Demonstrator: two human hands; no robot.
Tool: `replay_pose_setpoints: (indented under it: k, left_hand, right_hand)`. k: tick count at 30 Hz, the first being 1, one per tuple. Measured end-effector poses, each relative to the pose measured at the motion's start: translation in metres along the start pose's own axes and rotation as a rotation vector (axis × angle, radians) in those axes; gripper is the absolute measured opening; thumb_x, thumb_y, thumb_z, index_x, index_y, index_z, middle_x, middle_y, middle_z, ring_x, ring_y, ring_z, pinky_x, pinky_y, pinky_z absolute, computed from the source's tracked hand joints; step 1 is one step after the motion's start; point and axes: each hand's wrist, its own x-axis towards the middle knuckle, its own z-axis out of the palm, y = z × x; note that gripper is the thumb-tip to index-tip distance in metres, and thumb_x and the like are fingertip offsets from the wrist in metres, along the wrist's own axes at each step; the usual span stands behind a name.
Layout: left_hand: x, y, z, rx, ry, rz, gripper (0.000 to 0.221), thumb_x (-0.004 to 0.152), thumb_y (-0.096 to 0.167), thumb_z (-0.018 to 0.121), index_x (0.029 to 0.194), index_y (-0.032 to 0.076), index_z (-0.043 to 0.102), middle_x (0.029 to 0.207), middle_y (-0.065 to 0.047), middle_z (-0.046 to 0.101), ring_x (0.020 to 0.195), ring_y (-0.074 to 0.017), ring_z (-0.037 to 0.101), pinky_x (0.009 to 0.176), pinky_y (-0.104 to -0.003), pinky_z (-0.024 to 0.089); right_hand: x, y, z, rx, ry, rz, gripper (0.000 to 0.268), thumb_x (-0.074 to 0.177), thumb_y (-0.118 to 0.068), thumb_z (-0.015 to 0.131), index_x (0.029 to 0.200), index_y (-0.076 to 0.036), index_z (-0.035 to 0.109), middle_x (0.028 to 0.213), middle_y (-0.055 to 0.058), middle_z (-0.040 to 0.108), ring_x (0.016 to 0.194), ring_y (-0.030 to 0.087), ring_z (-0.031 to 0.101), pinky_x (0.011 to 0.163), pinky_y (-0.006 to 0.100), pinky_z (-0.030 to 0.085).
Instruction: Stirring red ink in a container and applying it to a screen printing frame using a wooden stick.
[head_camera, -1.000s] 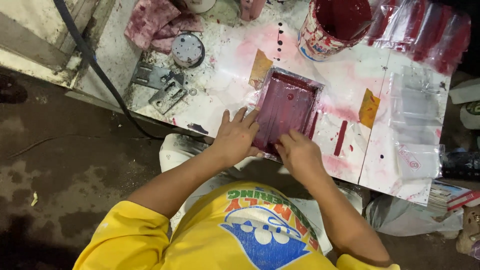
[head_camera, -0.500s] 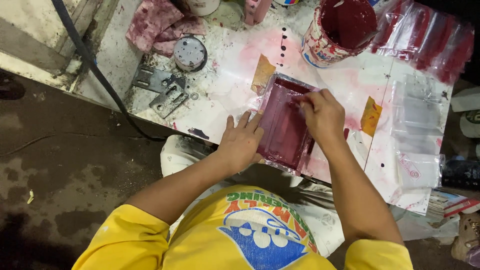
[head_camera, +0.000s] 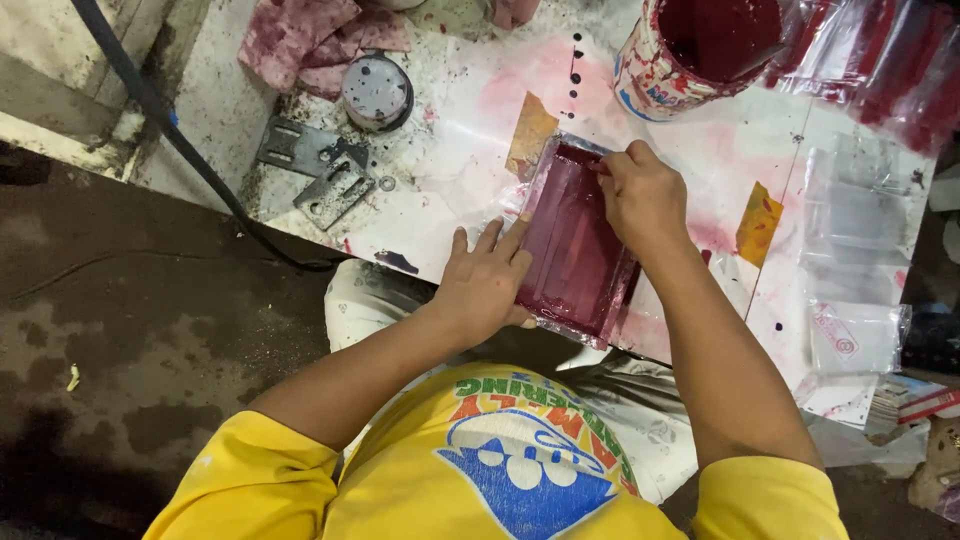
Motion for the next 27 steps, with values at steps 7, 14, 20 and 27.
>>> replay_pose_setpoints:
  k: [7,14,20,27]
  left_hand:
    - [-0.002,0.001,-0.001,-0.017,0.023,-0.015,0.067,0.074,0.042,0.088,0.121,0.003,0.060,0.156,-0.023,0.039,0.139,-0.0493,0.040,0.103,-0.076,0.029]
    - [-0.004,0.005,-0.016,-0.008,-0.016,-0.045,0.066,0.076,0.044,0.087,0.123,0.005,0.061,0.158,-0.019,0.040,0.144,-0.0479,0.032,0.106,-0.077,0.022]
    - [-0.003,0.005,-0.017,-0.001,-0.032,-0.045,0.068,0.076,0.044,0.086,0.125,0.006,0.060,0.159,-0.018,0.039,0.144,-0.0474,0.032,0.106,-0.078,0.020]
    - [-0.003,0.006,-0.017,0.025,-0.031,-0.037,0.069,0.076,0.044,0.086,0.127,0.005,0.059,0.157,-0.020,0.042,0.144,-0.0483,0.033,0.104,-0.078,0.019]
  right_hand:
    - [-0.007,0.008,0.008,0.017,-0.015,-0.045,0.004,0.095,-0.014,0.075,0.096,-0.010,0.074,0.082,0.003,0.056,0.065,0.026,0.064,0.056,0.033,0.054]
    - [-0.044,-0.023,-0.010,0.033,-0.060,-0.067,0.011,0.093,-0.022,0.074,0.090,-0.013,0.069,0.082,0.005,0.056,0.068,0.031,0.066,0.057,0.040,0.055]
    - [-0.127,-0.082,-0.034,0.033,-0.184,-0.047,0.009,0.095,-0.031,0.062,0.091,-0.024,0.067,0.080,-0.002,0.051,0.064,0.026,0.063,0.056,0.036,0.053]
    - [-0.122,-0.093,-0.054,0.263,-0.293,0.050,0.006,0.091,-0.019,0.071,0.092,-0.013,0.070,0.073,0.000,0.055,0.064,0.026,0.065,0.054,0.034,0.051]
